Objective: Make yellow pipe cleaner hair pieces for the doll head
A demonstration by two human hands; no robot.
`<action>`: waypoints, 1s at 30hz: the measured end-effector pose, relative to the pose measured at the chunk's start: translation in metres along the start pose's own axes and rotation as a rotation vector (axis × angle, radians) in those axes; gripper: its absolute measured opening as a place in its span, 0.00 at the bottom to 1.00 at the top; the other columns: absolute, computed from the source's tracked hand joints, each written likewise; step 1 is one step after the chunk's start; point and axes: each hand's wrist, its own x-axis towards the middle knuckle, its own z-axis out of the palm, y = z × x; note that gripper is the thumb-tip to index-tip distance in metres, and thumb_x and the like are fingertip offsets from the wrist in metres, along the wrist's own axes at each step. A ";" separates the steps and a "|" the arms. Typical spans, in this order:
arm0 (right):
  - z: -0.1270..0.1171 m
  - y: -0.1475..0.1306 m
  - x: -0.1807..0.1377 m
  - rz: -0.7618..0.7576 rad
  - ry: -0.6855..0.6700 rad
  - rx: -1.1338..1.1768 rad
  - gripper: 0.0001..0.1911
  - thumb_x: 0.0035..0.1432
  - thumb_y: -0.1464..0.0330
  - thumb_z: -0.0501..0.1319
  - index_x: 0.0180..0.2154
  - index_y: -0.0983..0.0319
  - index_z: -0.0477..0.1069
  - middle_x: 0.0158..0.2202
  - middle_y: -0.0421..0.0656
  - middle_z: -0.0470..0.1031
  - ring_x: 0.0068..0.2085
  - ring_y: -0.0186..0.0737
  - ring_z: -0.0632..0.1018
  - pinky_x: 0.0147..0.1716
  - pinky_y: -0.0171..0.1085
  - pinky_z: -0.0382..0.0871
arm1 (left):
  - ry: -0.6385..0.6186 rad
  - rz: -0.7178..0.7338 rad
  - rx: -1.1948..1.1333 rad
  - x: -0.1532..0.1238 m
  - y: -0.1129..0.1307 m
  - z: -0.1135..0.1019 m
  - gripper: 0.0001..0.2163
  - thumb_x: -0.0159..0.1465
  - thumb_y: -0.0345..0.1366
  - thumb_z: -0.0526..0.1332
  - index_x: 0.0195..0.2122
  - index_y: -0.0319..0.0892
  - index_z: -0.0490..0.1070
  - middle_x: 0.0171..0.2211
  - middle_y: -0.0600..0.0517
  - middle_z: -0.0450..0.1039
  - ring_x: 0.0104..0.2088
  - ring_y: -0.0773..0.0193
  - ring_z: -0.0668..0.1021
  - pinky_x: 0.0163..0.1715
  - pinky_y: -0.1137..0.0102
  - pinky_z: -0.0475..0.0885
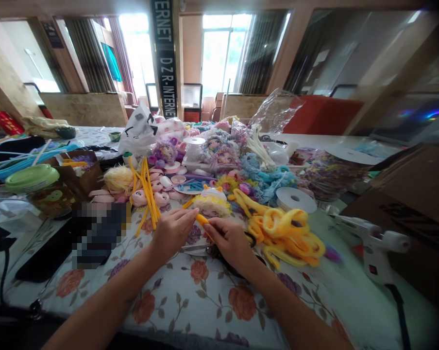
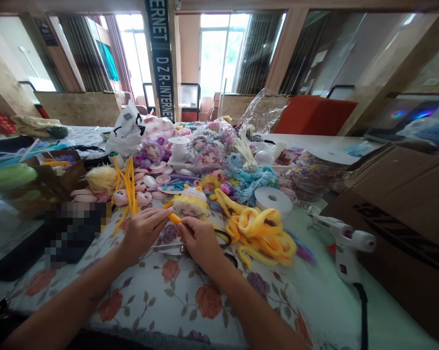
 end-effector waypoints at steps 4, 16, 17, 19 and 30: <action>0.003 -0.002 -0.001 0.038 -0.008 0.041 0.14 0.60 0.61 0.57 0.27 0.61 0.72 0.21 0.39 0.73 0.22 0.35 0.71 0.23 0.33 0.60 | 0.043 -0.108 -0.073 -0.002 0.005 0.000 0.10 0.63 0.30 0.58 0.41 0.43 0.78 0.32 0.46 0.81 0.32 0.60 0.82 0.34 0.68 0.77; -0.003 -0.005 -0.004 0.444 -0.350 1.120 0.14 0.53 0.60 0.66 0.31 0.64 0.71 0.22 0.40 0.74 0.21 0.28 0.72 0.23 0.27 0.66 | -0.405 -0.786 -1.438 0.011 0.013 -0.004 0.16 0.63 0.43 0.59 0.48 0.42 0.75 0.44 0.42 0.77 0.38 0.57 0.80 0.40 0.64 0.75; -0.001 -0.004 -0.005 0.453 -0.381 1.162 0.14 0.53 0.60 0.67 0.31 0.64 0.71 0.22 0.40 0.74 0.20 0.28 0.72 0.22 0.27 0.66 | -0.452 -0.803 -1.517 0.011 0.017 -0.005 0.16 0.61 0.44 0.61 0.46 0.43 0.76 0.42 0.42 0.77 0.34 0.58 0.80 0.36 0.64 0.76; 0.004 -0.002 -0.007 0.459 -0.425 1.208 0.14 0.52 0.60 0.67 0.31 0.64 0.71 0.21 0.39 0.74 0.19 0.29 0.72 0.20 0.27 0.66 | -0.493 -0.837 -1.629 0.009 0.022 -0.006 0.13 0.58 0.44 0.64 0.41 0.43 0.78 0.40 0.43 0.77 0.27 0.61 0.78 0.29 0.65 0.76; 0.008 -0.005 -0.003 0.485 -0.397 1.145 0.14 0.55 0.60 0.65 0.37 0.65 0.72 0.30 0.43 0.76 0.26 0.30 0.75 0.24 0.26 0.68 | -0.199 -1.031 -1.529 0.011 0.012 -0.005 0.12 0.58 0.45 0.63 0.34 0.40 0.73 0.28 0.49 0.71 0.21 0.67 0.71 0.16 0.73 0.69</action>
